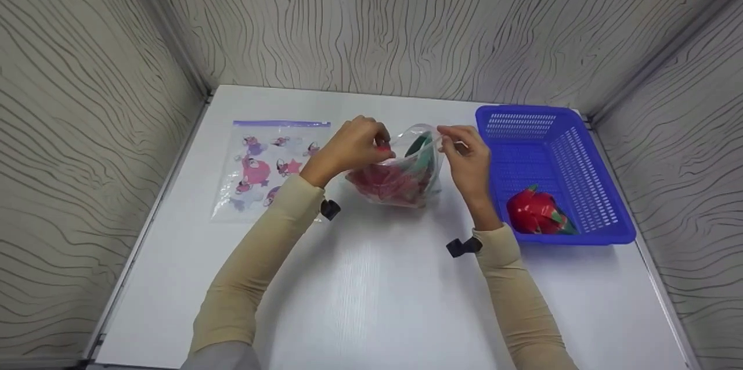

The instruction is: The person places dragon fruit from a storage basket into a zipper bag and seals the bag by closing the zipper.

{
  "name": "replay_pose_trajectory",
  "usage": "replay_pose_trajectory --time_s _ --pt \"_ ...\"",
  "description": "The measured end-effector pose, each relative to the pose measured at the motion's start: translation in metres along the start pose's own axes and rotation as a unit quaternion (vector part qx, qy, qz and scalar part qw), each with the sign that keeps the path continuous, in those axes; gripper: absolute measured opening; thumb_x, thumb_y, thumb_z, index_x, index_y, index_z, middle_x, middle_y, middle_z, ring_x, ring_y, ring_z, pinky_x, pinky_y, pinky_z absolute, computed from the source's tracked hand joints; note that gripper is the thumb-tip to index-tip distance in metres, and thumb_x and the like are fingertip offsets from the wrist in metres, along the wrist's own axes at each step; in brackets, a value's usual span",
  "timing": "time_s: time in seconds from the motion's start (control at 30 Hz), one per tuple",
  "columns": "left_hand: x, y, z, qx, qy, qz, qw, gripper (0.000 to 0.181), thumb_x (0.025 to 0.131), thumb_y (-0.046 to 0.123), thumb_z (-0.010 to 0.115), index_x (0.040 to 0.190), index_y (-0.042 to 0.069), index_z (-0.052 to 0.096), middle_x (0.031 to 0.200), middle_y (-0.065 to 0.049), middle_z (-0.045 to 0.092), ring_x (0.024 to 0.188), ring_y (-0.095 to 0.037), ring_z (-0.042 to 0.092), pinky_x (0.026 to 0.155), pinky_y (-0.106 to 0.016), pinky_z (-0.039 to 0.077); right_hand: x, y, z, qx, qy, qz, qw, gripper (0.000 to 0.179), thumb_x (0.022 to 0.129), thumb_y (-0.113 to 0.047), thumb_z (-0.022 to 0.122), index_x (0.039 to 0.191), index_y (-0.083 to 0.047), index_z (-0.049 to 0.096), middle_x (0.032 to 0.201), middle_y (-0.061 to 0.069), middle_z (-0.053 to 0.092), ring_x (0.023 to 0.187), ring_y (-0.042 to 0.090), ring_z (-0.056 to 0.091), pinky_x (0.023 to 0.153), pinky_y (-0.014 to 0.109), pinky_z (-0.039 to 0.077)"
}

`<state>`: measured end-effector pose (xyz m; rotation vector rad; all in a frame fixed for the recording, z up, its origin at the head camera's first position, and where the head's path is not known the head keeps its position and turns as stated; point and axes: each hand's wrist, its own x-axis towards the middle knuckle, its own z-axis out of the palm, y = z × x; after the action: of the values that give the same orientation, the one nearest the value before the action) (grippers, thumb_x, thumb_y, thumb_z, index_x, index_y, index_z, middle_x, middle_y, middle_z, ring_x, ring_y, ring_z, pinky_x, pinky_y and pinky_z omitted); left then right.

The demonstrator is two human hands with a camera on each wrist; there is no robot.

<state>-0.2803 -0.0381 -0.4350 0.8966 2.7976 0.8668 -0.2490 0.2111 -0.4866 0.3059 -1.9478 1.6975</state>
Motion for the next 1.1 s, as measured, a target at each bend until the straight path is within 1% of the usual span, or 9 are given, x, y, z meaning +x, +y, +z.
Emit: replay_pose_trajectory --time_s 0.17,0.3,0.37,0.47,0.63,0.73,0.87,0.97,1.1 --pt "-0.003 -0.001 0.002 -0.044 -0.008 0.001 0.9990 0.029 0.095 0.021 0.079 0.117 0.002 0.079 0.110 -0.013 0.076 0.103 -0.028 0.062 0.093 -0.043 0.056 0.000 0.000 0.000 0.003 0.003 0.002 1.0000 0.017 0.097 0.012 0.065 0.109 0.010 0.077 0.104 0.016 0.070 0.086 0.008 0.068 0.075 0.019 0.060" --pt "-0.004 -0.001 0.001 -0.082 -0.025 0.002 0.9964 0.029 0.093 0.010 0.074 0.119 -0.002 0.077 0.114 -0.015 0.076 0.106 -0.030 0.064 0.095 -0.044 0.057 -0.001 0.001 0.001 0.004 0.002 -0.003 1.0000 0.017 0.097 0.012 0.065 0.109 0.009 0.078 0.104 0.018 0.070 0.087 0.009 0.068 0.076 0.018 0.061" --pt "-0.005 -0.003 0.001 -0.093 -0.032 0.004 0.9951 0.030 0.092 0.006 0.071 0.120 -0.003 0.076 0.115 -0.017 0.075 0.108 -0.032 0.065 0.097 -0.045 0.057 -0.002 0.001 0.001 -0.001 0.003 -0.008 1.0000 0.018 0.097 0.013 0.065 0.108 0.009 0.078 0.105 0.022 0.069 0.089 0.009 0.068 0.078 0.018 0.061" --pt "-0.007 -0.007 0.001 -0.084 -0.043 0.003 0.9955 0.032 0.091 0.006 0.070 0.121 -0.002 0.075 0.117 -0.017 0.074 0.110 -0.033 0.065 0.100 -0.046 0.057 -0.002 0.002 0.002 -0.006 0.005 -0.016 0.9998 0.018 0.096 0.014 0.066 0.107 0.009 0.078 0.105 0.025 0.069 0.091 0.008 0.067 0.078 0.017 0.060" --pt "-0.010 -0.015 -0.002 -0.055 -0.062 -0.019 0.9964 0.031 0.093 0.014 0.074 0.121 -0.001 0.074 0.122 -0.019 0.069 0.117 -0.037 0.065 0.103 -0.047 0.057 -0.001 0.003 0.002 -0.002 0.009 -0.026 0.9996 0.017 0.094 0.017 0.066 0.106 0.013 0.076 0.104 0.030 0.068 0.090 0.006 0.067 0.076 0.014 0.059" --pt "-0.012 -0.016 -0.003 -0.048 -0.079 -0.035 0.9951 0.033 0.094 0.013 0.075 0.124 -0.001 0.072 0.126 -0.020 0.066 0.120 -0.039 0.063 0.105 -0.048 0.056 -0.001 0.002 0.003 -0.006 0.010 -0.026 0.9996 0.018 0.094 0.019 0.064 0.106 0.014 0.075 0.103 0.031 0.068 0.090 0.005 0.065 0.076 0.013 0.058" --pt "-0.013 -0.015 -0.004 -0.042 -0.097 -0.052 0.9930 0.032 0.097 0.010 0.072 0.128 0.002 0.069 0.129 -0.021 0.064 0.123 -0.037 0.062 0.108 -0.049 0.055 -0.002 0.001 0.002 -0.011 0.006 -0.021 0.9997 0.019 0.094 0.018 0.064 0.107 0.012 0.077 0.104 0.029 0.069 0.090 0.005 0.065 0.076 0.013 0.058" --pt "-0.013 -0.016 -0.004 -0.045 -0.089 -0.053 0.9936 0.029 0.099 0.007 0.070 0.127 0.002 0.068 0.126 -0.022 0.067 0.119 -0.036 0.064 0.106 -0.049 0.056 -0.002 0.000 0.001 -0.011 0.001 -0.021 0.9997 0.018 0.095 0.015 0.066 0.107 0.010 0.078 0.105 0.027 0.069 0.090 0.006 0.066 0.076 0.014 0.058" --pt "-0.014 -0.021 -0.003 -0.058 -0.054 -0.049 0.9956 0.021 0.099 0.008 0.070 0.119 0.001 0.072 0.112 -0.020 0.072 0.100 -0.029 0.065 0.089 -0.043 0.060 -0.002 0.000 -0.002 -0.008 0.005 -0.022 0.9997 0.017 0.095 0.014 0.067 0.107 0.010 0.078 0.105 0.028 0.069 0.090 0.008 0.067 0.076 0.015 0.059"
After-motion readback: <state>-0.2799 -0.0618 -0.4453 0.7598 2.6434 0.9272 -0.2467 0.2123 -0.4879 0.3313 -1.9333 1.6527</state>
